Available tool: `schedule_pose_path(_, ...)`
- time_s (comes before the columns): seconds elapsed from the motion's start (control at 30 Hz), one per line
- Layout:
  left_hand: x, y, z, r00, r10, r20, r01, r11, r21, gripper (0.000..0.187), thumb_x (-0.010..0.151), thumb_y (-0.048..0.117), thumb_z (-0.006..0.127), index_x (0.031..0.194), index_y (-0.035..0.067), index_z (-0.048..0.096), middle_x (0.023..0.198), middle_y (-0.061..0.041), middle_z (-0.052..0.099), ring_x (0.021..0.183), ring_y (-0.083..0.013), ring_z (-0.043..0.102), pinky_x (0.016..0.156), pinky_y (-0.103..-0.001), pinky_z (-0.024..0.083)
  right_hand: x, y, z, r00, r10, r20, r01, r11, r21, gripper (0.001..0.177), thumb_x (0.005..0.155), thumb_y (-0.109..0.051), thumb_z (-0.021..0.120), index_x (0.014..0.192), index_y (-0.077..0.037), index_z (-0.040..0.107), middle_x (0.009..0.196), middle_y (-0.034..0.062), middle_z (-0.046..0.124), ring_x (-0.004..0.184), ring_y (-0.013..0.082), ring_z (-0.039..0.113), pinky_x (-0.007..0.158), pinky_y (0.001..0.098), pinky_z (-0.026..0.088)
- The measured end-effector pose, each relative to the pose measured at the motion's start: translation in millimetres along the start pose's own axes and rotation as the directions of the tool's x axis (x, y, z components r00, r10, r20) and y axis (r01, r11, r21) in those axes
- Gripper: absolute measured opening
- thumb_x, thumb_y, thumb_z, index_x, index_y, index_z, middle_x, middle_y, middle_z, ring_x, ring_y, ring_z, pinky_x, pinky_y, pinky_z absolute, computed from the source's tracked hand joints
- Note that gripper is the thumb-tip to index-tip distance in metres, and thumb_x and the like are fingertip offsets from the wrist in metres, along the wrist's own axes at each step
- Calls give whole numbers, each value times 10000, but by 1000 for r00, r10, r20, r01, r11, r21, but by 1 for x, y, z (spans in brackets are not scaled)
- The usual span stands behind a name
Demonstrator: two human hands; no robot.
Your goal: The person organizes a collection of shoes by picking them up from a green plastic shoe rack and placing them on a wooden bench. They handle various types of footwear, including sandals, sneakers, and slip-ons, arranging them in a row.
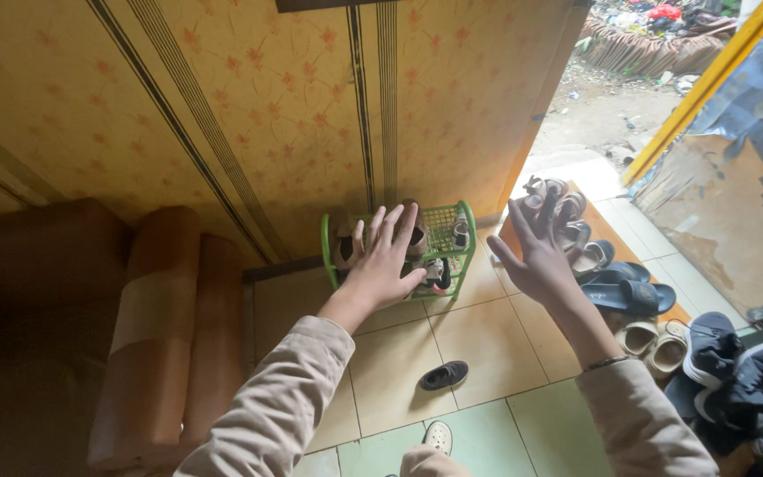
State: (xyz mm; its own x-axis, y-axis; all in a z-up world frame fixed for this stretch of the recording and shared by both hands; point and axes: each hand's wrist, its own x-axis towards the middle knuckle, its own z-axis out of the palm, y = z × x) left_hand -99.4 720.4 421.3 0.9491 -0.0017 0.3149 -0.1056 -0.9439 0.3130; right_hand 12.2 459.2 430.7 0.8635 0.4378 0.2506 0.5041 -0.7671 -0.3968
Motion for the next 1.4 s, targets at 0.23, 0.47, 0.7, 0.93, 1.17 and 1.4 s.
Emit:
schedule_pose_path(0.23, -10, -23, 51, 989, -140, 46, 142, 988, -53, 1083, 801, 422, 768, 1624, 162, 113, 1632, -161, 214, 1514, -410, 150, 1191, -652, 82, 19, 45, 72, 991, 104, 86, -106, 994, 14, 772, 888, -678, 528, 1563, -331, 386, 1703, 238, -130, 1562, 411, -82, 1116, 783, -57)
schedule_pose_path(0.47, -19, -27, 94, 959, -228, 171, 247, 963, -105, 1027, 807, 388, 763, 1615, 164, 171, 1643, -162, 191, 1529, -400, 122, 1200, -631, 70, 21, 81, 150, 969, 102, 224, -86, 993, -82, 837, 834, -699, 589, 1560, -351, 358, 1691, 219, -104, 1536, 486, -131, 1056, 817, -22)
schedule_pose_path(0.7, -19, -53, 119, 908, -308, 285, 352, 928, -119, 1019, 800, 366, 774, 1609, 171, 186, 1636, -177, 180, 1530, -402, 106, 1207, -626, 47, 23, 96, 201, 927, 154, 342, -98, 979, -176, 871, 805, -725, 612, 1559, -393, 331, 1690, 199, -88, 1543, 461, -110, 1085, 793, 1)
schedule_pose_path(0.93, 25, -109, 154, 911, -241, 335, 306, 939, -159, 1011, 800, 354, 775, 1608, 165, 198, 1631, -202, 179, 1527, -421, 99, 1201, -636, 44, 53, 79, 224, 891, 242, 383, -163, 960, -228, 835, 797, -706, 640, 1533, -432, 355, 1696, 198, -81, 1546, 470, -84, 1077, 802, 35)
schedule_pose_path(1.17, 110, -193, 203, 878, -137, 459, 242, 954, -179, 1017, 795, 353, 774, 1611, 187, 191, 1640, -187, 172, 1536, -407, 103, 1202, -637, 51, 127, 48, 277, 860, 331, 389, -211, 924, -320, 808, 771, -663, 704, 1497, -504, 389, 1687, 199, -65, 1543, 479, -69, 1105, 793, 35)
schedule_pose_path(1.4, 165, -274, 266, 843, -96, 530, 199, 970, -141, 993, 823, 348, 747, 1624, 238, 171, 1646, -160, 191, 1533, -385, 149, 1215, -621, 93, 184, 57, 383, 789, 452, 417, -289, 871, -397, 861, 751, -603, 769, 1513, -441, 401, 1706, 175, -69, 1566, 431, -86, 1147, 751, 1)
